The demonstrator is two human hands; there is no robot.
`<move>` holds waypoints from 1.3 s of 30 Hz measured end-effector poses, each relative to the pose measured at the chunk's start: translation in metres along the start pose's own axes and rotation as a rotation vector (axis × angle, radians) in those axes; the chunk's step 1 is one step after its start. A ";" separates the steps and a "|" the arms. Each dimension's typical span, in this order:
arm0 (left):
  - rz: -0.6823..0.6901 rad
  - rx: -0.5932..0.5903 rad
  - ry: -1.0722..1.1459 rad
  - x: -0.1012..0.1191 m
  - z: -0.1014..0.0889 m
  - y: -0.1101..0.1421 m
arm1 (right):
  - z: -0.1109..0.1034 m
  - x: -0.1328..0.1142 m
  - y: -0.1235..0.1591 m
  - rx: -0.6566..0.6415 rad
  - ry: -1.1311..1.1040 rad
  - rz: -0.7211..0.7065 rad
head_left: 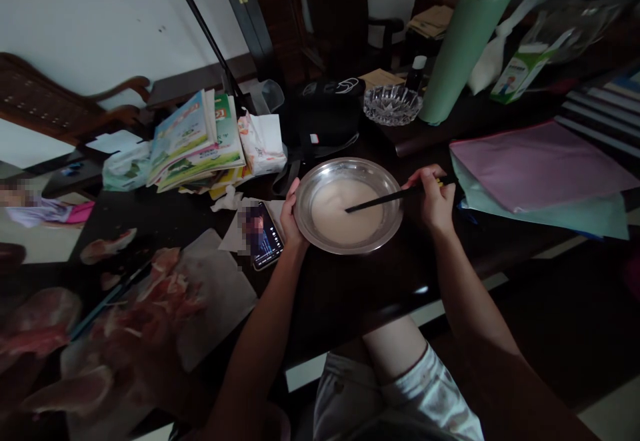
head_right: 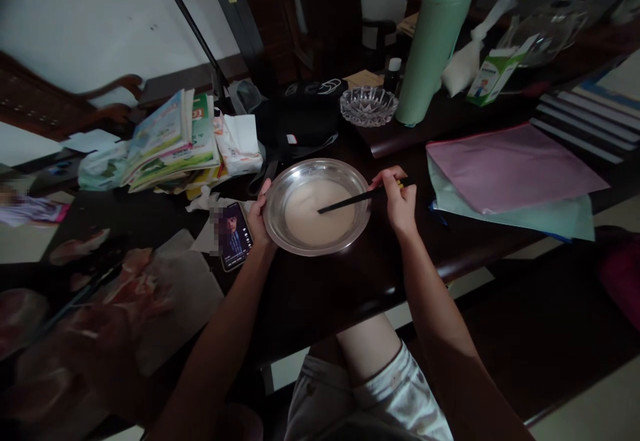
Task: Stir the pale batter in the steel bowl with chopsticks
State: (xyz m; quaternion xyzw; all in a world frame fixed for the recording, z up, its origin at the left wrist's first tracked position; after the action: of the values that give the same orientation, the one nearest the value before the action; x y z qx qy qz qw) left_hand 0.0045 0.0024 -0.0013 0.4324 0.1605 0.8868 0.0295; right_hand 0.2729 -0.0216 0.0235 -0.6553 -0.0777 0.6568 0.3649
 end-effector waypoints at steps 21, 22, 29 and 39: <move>-0.014 0.011 0.066 0.001 0.005 0.004 | 0.002 0.000 0.000 -0.082 -0.011 -0.068; -0.018 0.019 0.073 0.001 0.006 0.004 | 0.001 0.001 0.000 -0.028 -0.029 -0.072; -0.028 0.028 0.073 0.002 0.006 0.004 | 0.005 -0.001 0.002 -0.199 -0.057 -0.005; -0.022 0.023 0.071 0.002 0.006 0.004 | 0.003 -0.002 0.001 -0.091 -0.049 -0.027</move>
State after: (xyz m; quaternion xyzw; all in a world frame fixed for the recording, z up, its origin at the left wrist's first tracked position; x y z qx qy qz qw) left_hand 0.0082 0.0011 0.0052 0.3992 0.1763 0.8993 0.0288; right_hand 0.2695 -0.0223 0.0255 -0.6538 -0.1253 0.6634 0.3416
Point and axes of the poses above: each hand's wrist, its own y-axis away from the middle knuckle, its own z-axis out of the palm, x = y × z, the point moved 1 cm from there along -y, towards the middle knuckle, and after that the axes turned 12 degrees about -z, right-handed, at the moved point
